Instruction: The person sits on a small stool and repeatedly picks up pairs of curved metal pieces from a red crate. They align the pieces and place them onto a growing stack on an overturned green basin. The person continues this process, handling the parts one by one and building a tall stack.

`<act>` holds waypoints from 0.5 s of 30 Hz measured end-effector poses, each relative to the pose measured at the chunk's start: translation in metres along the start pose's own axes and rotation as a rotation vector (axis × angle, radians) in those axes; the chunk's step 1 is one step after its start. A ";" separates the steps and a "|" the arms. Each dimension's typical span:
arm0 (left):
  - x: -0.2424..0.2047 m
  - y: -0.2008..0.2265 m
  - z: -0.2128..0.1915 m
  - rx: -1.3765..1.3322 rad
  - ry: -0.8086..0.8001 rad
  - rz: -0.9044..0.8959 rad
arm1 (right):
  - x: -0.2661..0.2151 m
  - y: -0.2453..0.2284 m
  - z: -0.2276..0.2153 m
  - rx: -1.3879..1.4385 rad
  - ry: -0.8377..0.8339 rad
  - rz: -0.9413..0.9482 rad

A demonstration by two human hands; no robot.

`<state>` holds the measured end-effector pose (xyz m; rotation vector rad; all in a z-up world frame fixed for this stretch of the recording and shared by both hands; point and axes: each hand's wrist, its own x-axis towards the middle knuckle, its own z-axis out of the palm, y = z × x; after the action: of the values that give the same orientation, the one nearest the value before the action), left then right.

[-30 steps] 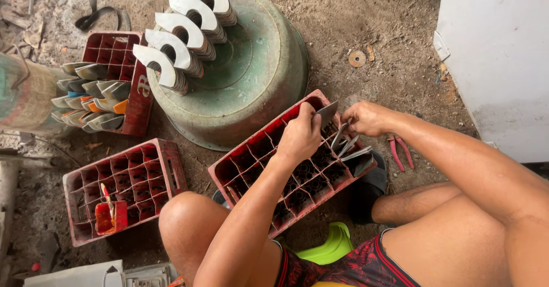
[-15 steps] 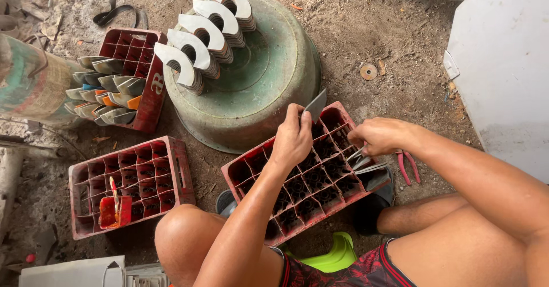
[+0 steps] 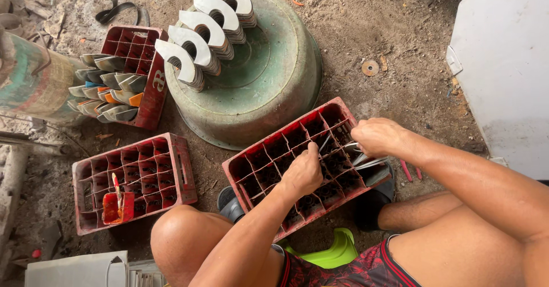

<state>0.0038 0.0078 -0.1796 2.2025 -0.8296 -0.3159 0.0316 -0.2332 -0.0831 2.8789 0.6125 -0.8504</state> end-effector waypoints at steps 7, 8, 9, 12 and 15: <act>0.003 0.010 -0.013 -0.036 0.011 -0.027 | -0.002 0.001 -0.013 0.094 -0.117 -0.026; 0.007 0.012 -0.019 -0.054 0.012 -0.051 | -0.003 0.001 -0.017 0.079 -0.137 -0.037; 0.011 0.014 -0.024 -0.076 0.011 -0.080 | -0.004 0.002 -0.020 0.110 -0.149 -0.038; 0.022 0.018 -0.041 -0.139 0.046 -0.158 | -0.001 0.010 -0.027 0.212 -0.203 -0.015; 0.025 0.024 -0.047 -0.182 0.026 -0.250 | 0.006 0.015 -0.026 0.295 -0.287 0.046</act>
<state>0.0337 0.0060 -0.1292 2.1339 -0.4904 -0.4639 0.0550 -0.2399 -0.0648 2.9162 0.4186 -1.4206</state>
